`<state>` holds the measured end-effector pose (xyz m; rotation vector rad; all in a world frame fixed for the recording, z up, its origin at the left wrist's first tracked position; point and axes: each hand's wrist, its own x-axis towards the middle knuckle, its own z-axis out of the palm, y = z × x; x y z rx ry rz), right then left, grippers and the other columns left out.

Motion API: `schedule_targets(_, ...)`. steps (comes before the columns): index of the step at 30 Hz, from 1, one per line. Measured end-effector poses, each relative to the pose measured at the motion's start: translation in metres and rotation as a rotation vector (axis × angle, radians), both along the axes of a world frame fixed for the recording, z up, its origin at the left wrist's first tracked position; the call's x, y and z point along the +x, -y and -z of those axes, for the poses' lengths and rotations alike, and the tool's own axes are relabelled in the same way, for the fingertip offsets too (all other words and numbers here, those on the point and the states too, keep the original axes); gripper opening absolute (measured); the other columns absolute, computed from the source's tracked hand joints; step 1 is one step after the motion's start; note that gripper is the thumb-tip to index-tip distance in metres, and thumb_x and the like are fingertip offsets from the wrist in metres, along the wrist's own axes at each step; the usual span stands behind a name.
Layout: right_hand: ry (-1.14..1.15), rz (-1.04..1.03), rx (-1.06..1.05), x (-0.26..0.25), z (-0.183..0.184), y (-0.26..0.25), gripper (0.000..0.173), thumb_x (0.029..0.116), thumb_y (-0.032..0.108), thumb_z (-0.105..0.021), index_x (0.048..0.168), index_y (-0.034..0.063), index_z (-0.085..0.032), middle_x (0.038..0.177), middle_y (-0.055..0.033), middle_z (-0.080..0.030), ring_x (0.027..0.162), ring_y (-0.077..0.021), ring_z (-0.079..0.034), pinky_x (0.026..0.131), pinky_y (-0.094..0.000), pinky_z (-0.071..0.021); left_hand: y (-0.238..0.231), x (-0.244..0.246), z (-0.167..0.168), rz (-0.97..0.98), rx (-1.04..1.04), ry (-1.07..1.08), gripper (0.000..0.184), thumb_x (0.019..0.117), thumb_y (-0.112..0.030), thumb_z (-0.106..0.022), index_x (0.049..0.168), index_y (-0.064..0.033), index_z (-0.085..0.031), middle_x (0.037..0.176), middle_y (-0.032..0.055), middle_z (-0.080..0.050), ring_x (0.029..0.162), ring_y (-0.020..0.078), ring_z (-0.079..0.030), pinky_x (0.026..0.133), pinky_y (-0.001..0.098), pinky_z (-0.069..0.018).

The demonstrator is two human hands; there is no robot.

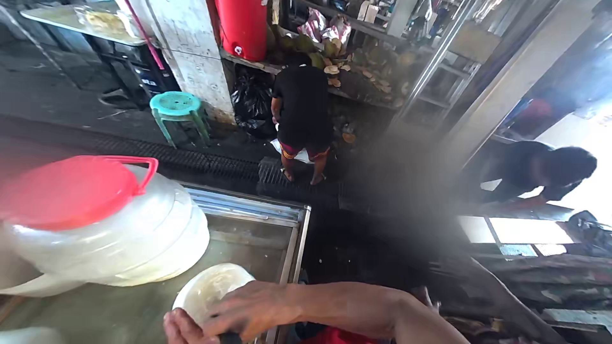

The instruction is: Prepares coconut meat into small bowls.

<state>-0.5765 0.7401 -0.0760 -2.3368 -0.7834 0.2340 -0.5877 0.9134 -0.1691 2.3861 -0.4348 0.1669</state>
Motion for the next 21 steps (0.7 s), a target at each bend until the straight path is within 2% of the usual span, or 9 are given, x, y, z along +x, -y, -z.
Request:
schedule_targets(3, -0.115, -0.061, -0.061, -0.006, -0.015, 0.009, 0.012, 0.0933, 0.014, -0.070, 0.101, 0.0063, -0.074, 0.100, -0.0127, -0.071, 0.093, -0.0297, -0.070, 0.078, -0.0502, -0.0561, 0.004, -0.004, -0.001, -0.067, 0.017, -0.057, 0.116, 0.0709, -0.033, -0.080, 0.157, 0.0121, -0.018, 0.161, 0.0381, -0.020, 0.147, 0.0564, -0.027, 0.114, 0.0681, -0.0286)
schedule_targets(4, -0.151, -0.054, -0.092, -0.006, -0.024, 0.015, 0.012, 0.0937, 0.016, -0.071, 0.100, 0.0060, -0.075, 0.100, -0.0127, -0.071, 0.093, -0.0300, -0.070, 0.077, -0.0513, -0.0556, 0.006, -0.004, -0.002, -0.082, 0.022, -0.063, 0.122, 0.0677, -0.040, -0.081, 0.158, 0.0109, -0.017, 0.161, 0.0383, -0.020, 0.146, 0.0576, -0.028, 0.113, 0.0695, -0.0293)
schedule_targets(6, -0.192, 0.000, -0.180, 0.004, -0.035, 0.028, 0.015, 0.0959, 0.019, -0.069, 0.102, 0.0058, -0.074, 0.102, -0.0135, -0.071, 0.094, -0.0317, -0.069, 0.077, -0.0538, -0.0551, 0.007, -0.001, -0.005, -0.089, 0.043, -0.069, 0.138, 0.0631, -0.068, -0.077, 0.159, 0.0097, -0.015, 0.161, 0.0386, -0.020, 0.145, 0.0588, -0.029, 0.111, 0.0709, -0.0311)
schedule_targets(7, -0.192, 0.038, -0.215, 0.011, -0.034, 0.033, 0.015, 0.0971, 0.017, -0.066, 0.104, 0.0060, -0.073, 0.103, -0.0139, -0.070, 0.096, -0.0326, -0.069, 0.077, -0.0551, -0.0550, 0.006, 0.000, -0.006, -0.094, 0.027, -0.080, 0.141, 0.0612, -0.073, -0.076, 0.159, 0.0084, -0.015, 0.162, 0.0380, -0.019, 0.144, 0.0590, -0.029, 0.110, 0.0717, -0.0305)
schedule_targets(10, -0.132, 0.151, -0.186, 0.027, -0.020, 0.038, 0.017, 0.0998, 0.017, -0.060, 0.105, 0.0052, -0.071, 0.102, -0.0145, -0.069, 0.095, -0.0317, -0.068, 0.077, -0.0521, -0.0551, 0.005, -0.004, -0.005, -0.079, -0.023, -0.073, 0.139, 0.0635, -0.078, -0.070, 0.158, 0.0099, -0.018, 0.160, 0.0390, -0.022, 0.143, 0.0592, -0.031, 0.109, 0.0720, -0.0313)
schedule_targets(13, -0.054, 0.161, -0.031, 0.031, -0.002, 0.021, 0.015, 0.0984, 0.015, -0.062, 0.102, 0.0034, -0.071, 0.100, -0.0146, -0.068, 0.092, -0.0303, -0.068, 0.077, -0.0485, -0.0559, 0.005, 0.001, -0.004, -0.056, -0.027, -0.045, 0.142, 0.0649, -0.085, -0.064, 0.157, 0.0118, -0.017, 0.159, 0.0403, -0.022, 0.144, 0.0587, -0.030, 0.111, 0.0708, -0.0310)
schedule_targets(16, -0.019, 0.017, 0.052, 0.014, -0.004, 0.005, 0.011, 0.0902, 0.007, -0.072, 0.099, 0.0001, -0.072, 0.102, -0.0174, -0.069, 0.098, -0.0325, -0.068, 0.085, -0.0487, -0.0563, 0.004, -0.003, 0.000, -0.054, -0.063, 0.004, 0.130, 0.0684, -0.071, -0.068, 0.156, 0.0124, -0.021, 0.158, 0.0409, -0.024, 0.142, 0.0606, -0.031, 0.109, 0.0733, -0.0302)
schedule_targets(18, -0.006, -0.066, 0.061, 0.004, -0.005, 0.005, 0.010, 0.0888, 0.008, -0.075, 0.094, 0.0003, -0.072, 0.097, -0.0171, -0.069, 0.092, -0.0321, -0.069, 0.079, -0.0485, -0.0573, 0.006, -0.002, 0.000, -0.062, -0.062, 0.014, 0.121, 0.0724, -0.062, -0.068, 0.157, 0.0114, -0.021, 0.159, 0.0393, -0.025, 0.142, 0.0590, -0.033, 0.108, 0.0733, -0.0301)
schedule_targets(21, -0.107, -0.073, -0.034, 0.000, -0.014, 0.019, 0.013, 0.0949, 0.014, -0.069, 0.093, 0.0009, -0.070, 0.094, -0.0165, -0.068, 0.087, -0.0321, -0.069, 0.074, -0.0498, -0.0564, 0.005, -0.004, -0.001, -0.074, -0.056, -0.030, 0.129, 0.0691, -0.073, -0.065, 0.159, 0.0083, -0.020, 0.161, 0.0370, -0.023, 0.144, 0.0570, -0.032, 0.108, 0.0731, -0.0291)
